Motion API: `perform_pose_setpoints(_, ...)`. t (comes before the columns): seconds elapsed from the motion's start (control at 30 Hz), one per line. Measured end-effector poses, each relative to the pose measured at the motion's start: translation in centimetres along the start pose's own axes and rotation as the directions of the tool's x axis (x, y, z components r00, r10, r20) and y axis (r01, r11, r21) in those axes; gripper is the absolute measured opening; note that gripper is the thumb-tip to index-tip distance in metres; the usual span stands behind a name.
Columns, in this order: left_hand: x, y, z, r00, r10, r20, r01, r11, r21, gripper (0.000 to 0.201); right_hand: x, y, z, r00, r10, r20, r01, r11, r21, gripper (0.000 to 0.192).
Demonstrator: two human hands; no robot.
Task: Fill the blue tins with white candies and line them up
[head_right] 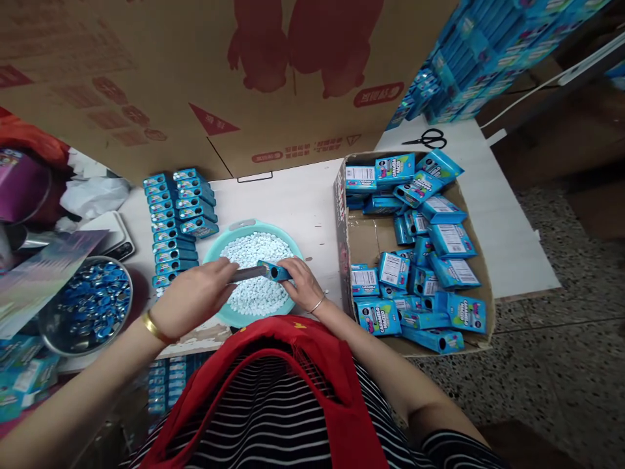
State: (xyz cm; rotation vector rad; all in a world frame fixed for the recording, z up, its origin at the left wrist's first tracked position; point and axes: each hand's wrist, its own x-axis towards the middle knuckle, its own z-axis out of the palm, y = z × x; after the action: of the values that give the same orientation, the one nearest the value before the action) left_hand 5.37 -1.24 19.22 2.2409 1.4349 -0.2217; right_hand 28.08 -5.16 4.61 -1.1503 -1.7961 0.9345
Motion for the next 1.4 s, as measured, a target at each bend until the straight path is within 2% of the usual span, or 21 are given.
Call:
perform_pose_setpoints(0.07, -0.9, -3.2, 1.6, 0.987, -0.151, -0.055, 0.152, 0.988, 0.011, 0.030, -0.1, 0.2, -0.2, 0.997, 0.067, -0.043, -0.065, 0.997, 0.041, 0.035)
perform_pose_setpoints(0.1, -1.5, -4.9, 2.9, 0.960, -0.267, -0.082, 0.269, 0.963, 0.004, 0.035, -0.1, 0.4, -0.3, 0.989, 0.127, -0.078, -0.122, 0.990, 0.068, 0.035)
perform_pose_setpoints(0.13, -2.0, -6.4, 4.4, 0.914, -0.396, -0.085, 0.397, 0.918, -0.006, 0.036, 0.0, 0.5, -0.5, 0.974, 0.196, -0.115, -0.185, 0.977, 0.101, 0.037)
perform_pose_setpoints(0.2, -2.9, -8.4, 7.9, 0.789, -0.613, -0.035, 0.610, 0.789, -0.075, 0.034, 0.1, 1.0, -0.7, 0.933, 0.319, -0.168, -0.287, 0.939, 0.189, 0.040)
perform_pose_setpoints(0.27, -3.4, -9.0, 11.1, 0.711, -0.703, -0.001, 0.690, 0.698, -0.192, 0.028, 0.4, 1.6, -1.0, 0.908, 0.382, -0.173, -0.328, 0.904, 0.274, 0.039)
perform_pose_setpoints(0.33, -3.4, -8.3, 13.1, 0.696, -0.718, -0.019, 0.687, 0.673, -0.274, 0.020, 0.7, 2.3, -1.4, 0.899, 0.403, -0.170, -0.333, 0.883, 0.330, 0.039)
perform_pose_setpoints(0.43, -2.9, -6.5, 13.3, 0.703, -0.704, -0.097, 0.646, 0.690, -0.327, 0.017, 1.1, 3.3, -2.1, 0.882, 0.421, -0.210, -0.327, 0.870, 0.369, 0.042)
perform_pose_setpoints(0.5, -2.4, -5.3, 12.1, 0.724, -0.666, -0.180, 0.558, 0.718, -0.416, 0.019, 1.3, 3.7, -2.5, 0.864, 0.428, -0.263, -0.316, 0.870, 0.378, 0.043)
perform_pose_setpoints(0.57, -1.6, -4.4, 10.5, 0.720, -0.640, -0.267, 0.464, 0.731, -0.501, 0.021, 1.6, 3.8, -2.9, 0.849, 0.430, -0.307, -0.306, 0.873, 0.379, 0.043)
perform_pose_setpoints(0.67, 0.0, -3.8, 8.8, 0.720, -0.619, -0.314, 0.398, 0.739, -0.544, 0.021, 2.0, 3.4, -3.3, 0.845, 0.420, -0.332, -0.294, 0.882, 0.368, 0.042)
perform_pose_setpoints(0.77, 1.3, -5.2, 8.6, 0.746, -0.597, -0.293, 0.419, 0.764, -0.490, 0.018, 2.1, 2.9, -3.9, 0.834, 0.409, -0.370, -0.287, 0.894, 0.343, 0.043)
perform_pose_setpoints(0.87, 2.1, -8.5, 9.6, 0.742, -0.627, -0.237, 0.517, 0.761, -0.392, 0.016, 1.8, 2.8, -4.4, 0.817, 0.418, -0.397, -0.292, 0.894, 0.339, 0.044)
perform_pose_setpoints(1.0, 2.5, -12.2, 11.3, 0.761, -0.625, -0.175, 0.549, 0.764, -0.338, 0.015, 1.3, 3.2, -4.7, 0.806, 0.437, -0.399, -0.303, 0.884, 0.357, 0.045)
perform_pose_setpoints(1.1, 2.6, -12.7, 11.3, 0.777, -0.606, -0.171, 0.547, 0.784, -0.293, 0.024, 1.3, 3.3, -4.5, 0.807, 0.461, -0.369, -0.317, 0.865, 0.388, 0.046)
perform_pose_setpoints(1.17, 2.6, -12.4, 10.6, 0.814, -0.541, -0.212, 0.504, 0.839, -0.206, 0.033, 1.4, 3.2, -4.3, 0.814, 0.463, -0.352, -0.315, 0.860, 0.401, 0.045)
perform_pose_setpoints(1.2, 2.6, -12.1, 10.3, 0.855, -0.481, -0.192, 0.462, 0.876, -0.138, 0.033, 1.4, 3.1, -4.2, 0.818, 0.461, -0.345, -0.315, 0.860, 0.402, 0.045)
perform_pose_setpoints(1.27, 2.7, -11.5, 10.0, 0.935, -0.352, -0.041, 0.351, 0.936, -0.011, 0.024, 1.4, 3.1, -4.0, 0.825, 0.460, -0.327, -0.323, 0.860, 0.395, 0.045)
perform_pose_setpoints(1.33, 3.2, -10.8, 10.6, 0.952, -0.270, 0.146, 0.269, 0.963, 0.028, 0.013, 1.3, 3.2, -3.8, 0.832, 0.460, -0.310, -0.332, 0.861, 0.385, 0.045)
perform_pose_setpoints(1.4, 4.1, -9.9, 12.1, 0.945, -0.244, 0.219, 0.246, 0.969, 0.014, 0.009, 1.1, 3.3, -3.7, 0.839, 0.457, -0.296, -0.341, 0.865, 0.368, 0.046)
